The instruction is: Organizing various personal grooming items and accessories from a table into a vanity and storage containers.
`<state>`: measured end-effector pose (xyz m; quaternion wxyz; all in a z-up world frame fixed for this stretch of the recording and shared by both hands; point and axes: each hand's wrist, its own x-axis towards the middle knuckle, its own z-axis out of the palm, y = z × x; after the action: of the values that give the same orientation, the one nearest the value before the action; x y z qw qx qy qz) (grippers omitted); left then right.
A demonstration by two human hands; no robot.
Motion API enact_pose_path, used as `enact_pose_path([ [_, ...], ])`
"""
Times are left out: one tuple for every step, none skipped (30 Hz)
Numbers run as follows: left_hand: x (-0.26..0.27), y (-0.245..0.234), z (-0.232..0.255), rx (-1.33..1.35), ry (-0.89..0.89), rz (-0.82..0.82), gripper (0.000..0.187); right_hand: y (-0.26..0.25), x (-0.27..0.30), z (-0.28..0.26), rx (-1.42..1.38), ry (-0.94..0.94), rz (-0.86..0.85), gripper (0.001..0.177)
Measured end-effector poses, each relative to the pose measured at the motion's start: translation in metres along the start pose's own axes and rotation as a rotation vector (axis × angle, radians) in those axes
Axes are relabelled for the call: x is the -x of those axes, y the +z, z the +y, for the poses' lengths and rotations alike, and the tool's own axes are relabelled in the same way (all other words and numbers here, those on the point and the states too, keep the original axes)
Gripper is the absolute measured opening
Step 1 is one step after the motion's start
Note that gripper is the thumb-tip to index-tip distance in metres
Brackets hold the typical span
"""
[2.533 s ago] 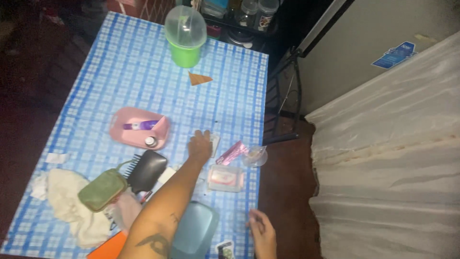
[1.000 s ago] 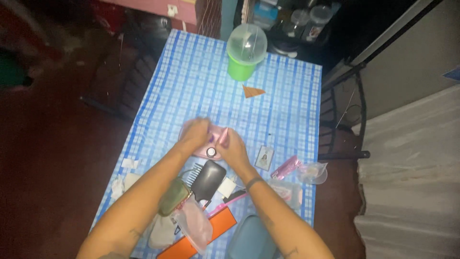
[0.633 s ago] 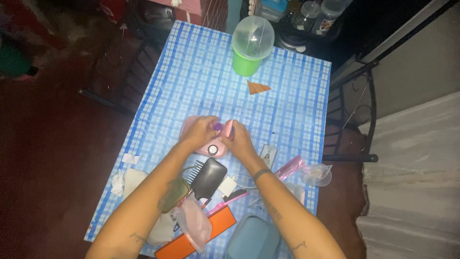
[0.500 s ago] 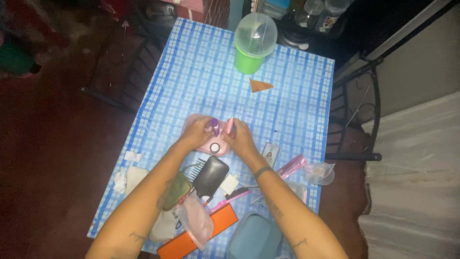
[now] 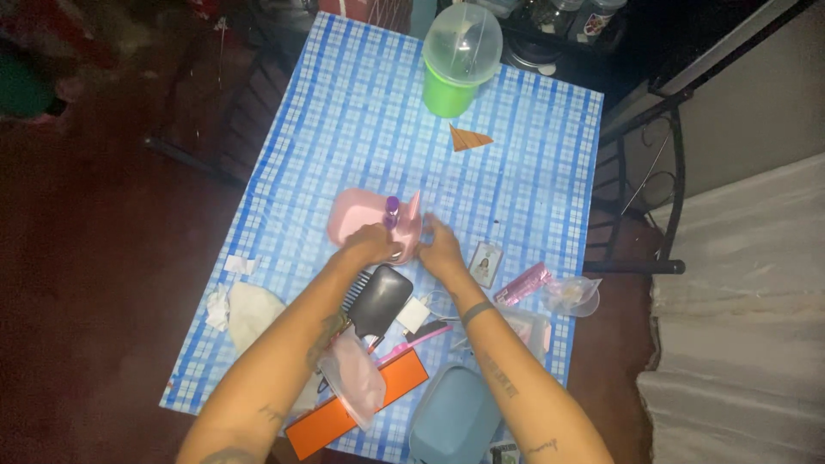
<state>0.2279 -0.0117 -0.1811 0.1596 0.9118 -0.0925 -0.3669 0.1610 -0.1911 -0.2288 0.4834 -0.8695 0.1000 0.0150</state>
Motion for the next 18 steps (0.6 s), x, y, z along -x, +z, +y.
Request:
enact_pose_path([
  [-0.005, 0.005, 0.001, 0.002, -0.002, -0.001, 0.054, -0.001, 0.003, -0.003, 0.001, 0.0, -0.003, 0.071],
  [-0.01, 0.009, 0.003, 0.024, 0.047, -0.011, 0.054, -0.001, 0.006, -0.006, -0.009, 0.016, -0.023, 0.071],
  [-0.014, 0.013, 0.003, 0.046, 0.094, -0.021, 0.055, 0.0, 0.009, -0.009, -0.022, 0.031, -0.045, 0.072],
  [-0.01, 0.012, 0.004, 0.047, 0.091, -0.021, 0.055, -0.005, 0.01, -0.019, -0.022, 0.032, -0.049, 0.072],
  [-0.005, 0.009, 0.004, 0.076, 0.088, 0.003, 0.053, -0.008, 0.012, -0.029, -0.065, 0.1, -0.077, 0.075],
  [0.0, 0.008, 0.004, 0.104, 0.086, 0.028, 0.052, -0.011, 0.014, -0.038, -0.106, 0.168, -0.105, 0.078],
  [0.006, 0.01, -0.005, 0.105, 0.083, 0.024, 0.052, -0.015, 0.019, -0.037, -0.107, 0.172, -0.108, 0.078],
  [0.012, 0.012, -0.013, 0.208, 0.199, 0.201, 0.042, -0.018, 0.023, -0.036, -0.135, 0.19, -0.11, 0.076],
  [0.016, 0.011, -0.02, 0.309, 0.317, 0.383, 0.033, -0.022, 0.025, -0.036, -0.163, 0.204, -0.108, 0.074],
  [0.043, 0.007, -0.03, 0.309, 0.316, 0.382, 0.033, -0.026, 0.032, -0.031, -0.164, 0.205, -0.109, 0.074],
  [0.069, 0.002, -0.04, 0.406, 0.261, 0.519, 0.029, -0.03, 0.038, -0.026, -0.167, 0.18, -0.043, 0.068],
  [0.096, -0.003, -0.05, 0.503, 0.204, 0.656, 0.024, -0.034, 0.044, -0.021, -0.171, 0.154, 0.022, 0.062],
  [0.112, 0.008, -0.063, 0.504, 0.2, 0.656, 0.024, -0.034, 0.056, -0.02, -0.171, 0.155, 0.018, 0.062],
  [0.129, 0.019, -0.076, 0.306, 0.165, 0.617, 0.036, -0.034, 0.069, -0.019, -0.227, 0.17, 0.055, 0.057],
  [0.148, 0.03, -0.091, 0.109, 0.127, 0.573, 0.051, -0.033, 0.082, -0.018, -0.284, 0.186, 0.091, 0.051],
  [0.16, 0.033, -0.088, 0.11, 0.122, 0.572, 0.051, -0.028, 0.093, -0.019, -0.285, 0.186, 0.086, 0.051],
  [0.176, 0.038, -0.084, 0.062, 0.08, 0.498, 0.065, -0.023, 0.107, -0.019, -0.34, 0.201, 0.071, 0.049],
  [0.191, 0.044, -0.08, 0.015, 0.037, 0.423, 0.079, -0.018, 0.121, -0.02, -0.396, 0.217, 0.055, 0.047],
])
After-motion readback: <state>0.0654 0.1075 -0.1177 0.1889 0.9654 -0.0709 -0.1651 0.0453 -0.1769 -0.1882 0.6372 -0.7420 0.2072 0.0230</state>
